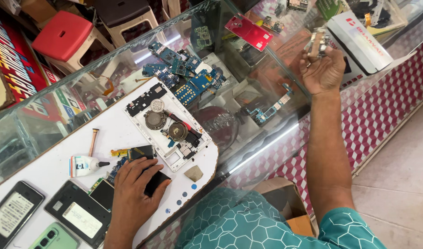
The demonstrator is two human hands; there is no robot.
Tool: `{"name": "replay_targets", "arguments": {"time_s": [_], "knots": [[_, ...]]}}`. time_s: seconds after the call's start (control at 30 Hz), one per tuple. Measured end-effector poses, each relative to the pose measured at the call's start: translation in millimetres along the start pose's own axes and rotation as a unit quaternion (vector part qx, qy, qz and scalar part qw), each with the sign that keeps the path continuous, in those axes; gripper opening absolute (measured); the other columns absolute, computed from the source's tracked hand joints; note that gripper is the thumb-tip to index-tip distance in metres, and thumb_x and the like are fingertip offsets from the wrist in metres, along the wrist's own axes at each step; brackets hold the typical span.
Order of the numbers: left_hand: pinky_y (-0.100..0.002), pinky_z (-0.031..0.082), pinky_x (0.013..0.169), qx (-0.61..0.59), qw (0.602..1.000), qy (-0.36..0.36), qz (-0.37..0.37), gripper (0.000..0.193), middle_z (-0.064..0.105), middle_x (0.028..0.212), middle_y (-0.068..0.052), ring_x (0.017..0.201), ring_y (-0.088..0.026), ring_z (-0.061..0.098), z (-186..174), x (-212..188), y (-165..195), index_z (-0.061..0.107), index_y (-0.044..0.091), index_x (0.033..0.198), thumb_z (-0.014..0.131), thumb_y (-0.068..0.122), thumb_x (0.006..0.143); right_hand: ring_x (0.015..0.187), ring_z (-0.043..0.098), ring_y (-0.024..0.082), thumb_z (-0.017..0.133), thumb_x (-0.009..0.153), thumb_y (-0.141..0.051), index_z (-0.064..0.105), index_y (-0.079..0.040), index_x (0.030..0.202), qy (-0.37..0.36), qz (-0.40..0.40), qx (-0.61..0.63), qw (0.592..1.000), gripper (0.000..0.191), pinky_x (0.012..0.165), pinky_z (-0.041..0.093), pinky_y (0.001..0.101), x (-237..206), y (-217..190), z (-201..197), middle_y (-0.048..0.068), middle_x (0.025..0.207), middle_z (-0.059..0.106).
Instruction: The person works at a repair counter on a disassembled smartphone, fitting the back cover onto the phone body and pressing it into place. They then pick up a tube of adhesive and apply it along the edge of the back cover while holding the phone.
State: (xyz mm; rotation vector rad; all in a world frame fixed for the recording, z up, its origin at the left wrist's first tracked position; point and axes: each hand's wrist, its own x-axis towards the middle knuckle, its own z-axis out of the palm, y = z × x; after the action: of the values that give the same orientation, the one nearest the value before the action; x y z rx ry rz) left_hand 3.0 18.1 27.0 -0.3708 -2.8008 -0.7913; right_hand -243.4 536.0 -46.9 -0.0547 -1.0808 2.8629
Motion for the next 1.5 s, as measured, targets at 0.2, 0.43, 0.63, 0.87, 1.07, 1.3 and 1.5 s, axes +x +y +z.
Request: {"name": "replay_targets", "arguments": {"time_s": [0.2, 0.43, 0.63, 0.87, 1.07, 1.3, 1.5], "knots": [[-0.051, 0.038, 0.112, -0.001, 1.000, 0.007, 0.001, 0.039, 0.068, 0.119, -0.003, 0.124, -0.028, 0.058, 1.2, -1.5, -3.5, 0.074, 0.013, 0.108, 0.083, 0.029, 0.074, 0.095, 0.074, 0.027, 0.066, 0.094, -0.029, 0.065, 0.002, 0.123, -0.045, 0.026, 0.080, 0.995, 0.042, 0.081, 0.062, 0.0318, -2.4, -2.6, -4.0, 0.018, 0.109, 0.072], [-0.050, 0.039, 0.111, -0.015, 1.000, 0.020, 0.007, 0.037, 0.068, 0.119, -0.004, 0.124, -0.029, 0.057, -0.2, -4.4, -5.9, 0.075, 0.013, 0.106, 0.083, 0.029, 0.074, 0.088, 0.072, 0.024, 0.071, 0.094, -0.021, 0.067, 0.003, 0.119, -0.041, -0.043, -0.123, 0.991, 0.034, 0.078, 0.062, 0.0298, 11.2, 4.2, 28.8, 0.016, 0.103, 0.071], [-0.050, 0.039, 0.111, -0.016, 1.000, 0.010, 0.001, 0.035, 0.069, 0.118, -0.004, 0.123, -0.028, 0.058, -3.4, -8.0, -9.4, 0.075, 0.011, 0.103, 0.084, 0.028, 0.075, 0.091, 0.072, 0.022, 0.079, 0.085, -0.020, 0.072, -0.004, 0.097, -0.113, -0.210, -0.649, 0.722, 0.021, 0.085, 0.059, 0.0330, 50.9, 52.7, 98.8, 0.009, 0.098, 0.074], [-0.051, 0.037, 0.112, -0.018, 1.000, -0.002, -0.007, 0.037, 0.069, 0.117, -0.004, 0.123, -0.027, 0.058, -11.3, -9.0, -6.2, 0.075, 0.011, 0.105, 0.085, 0.028, 0.074, 0.104, 0.065, 0.031, 0.082, 0.077, -0.023, 0.076, -0.011, 0.096, -0.178, -0.214, -0.736, 0.617, 0.022, 0.094, 0.051, 0.0420, 58.6, 96.5, 161.5, 0.011, 0.105, 0.071], [-0.050, 0.038, 0.111, -0.022, 1.000, -0.003, -0.010, 0.037, 0.068, 0.118, -0.004, 0.124, -0.027, 0.057, -10.7, -8.2, -8.3, 0.075, 0.011, 0.105, 0.085, 0.028, 0.074, 0.117, 0.061, 0.035, 0.082, 0.082, -0.027, 0.077, -0.011, 0.104, -0.244, -0.227, -0.744, 0.579, 0.027, 0.106, 0.045, 0.0466, 62.4, 108.6, 170.8, 0.013, 0.118, 0.070], [-0.049, 0.038, 0.111, -0.012, 1.000, -0.003, -0.009, 0.036, 0.068, 0.120, -0.004, 0.126, -0.028, 0.056, -5.3, -8.3, -9.4, 0.075, 0.012, 0.105, 0.084, 0.028, 0.075, 0.151, 0.031, 0.040, 0.066, 0.099, -0.051, 0.051, -0.010, 0.153, -0.304, -0.216, -0.785, 0.495, 0.070, 0.120, 0.027, 0.0519, 53.6, 138.8, 175.2, 0.020, 0.163, 0.037], [-0.049, 0.038, 0.109, -0.002, 1.000, -0.002, -0.008, 0.037, 0.067, 0.122, -0.004, 0.128, -0.029, 0.054, -4.0, -6.4, -5.3, 0.075, 0.012, 0.105, 0.084, 0.028, 0.074, 0.158, 0.017, 0.037, 0.036, 0.101, -0.072, 0.026, -0.010, 0.164, -0.279, -0.129, -0.822, 0.480, 0.090, 0.126, 0.015, 0.0557, 49.0, 154.6, 166.3, 0.020, 0.170, 0.020]]}}
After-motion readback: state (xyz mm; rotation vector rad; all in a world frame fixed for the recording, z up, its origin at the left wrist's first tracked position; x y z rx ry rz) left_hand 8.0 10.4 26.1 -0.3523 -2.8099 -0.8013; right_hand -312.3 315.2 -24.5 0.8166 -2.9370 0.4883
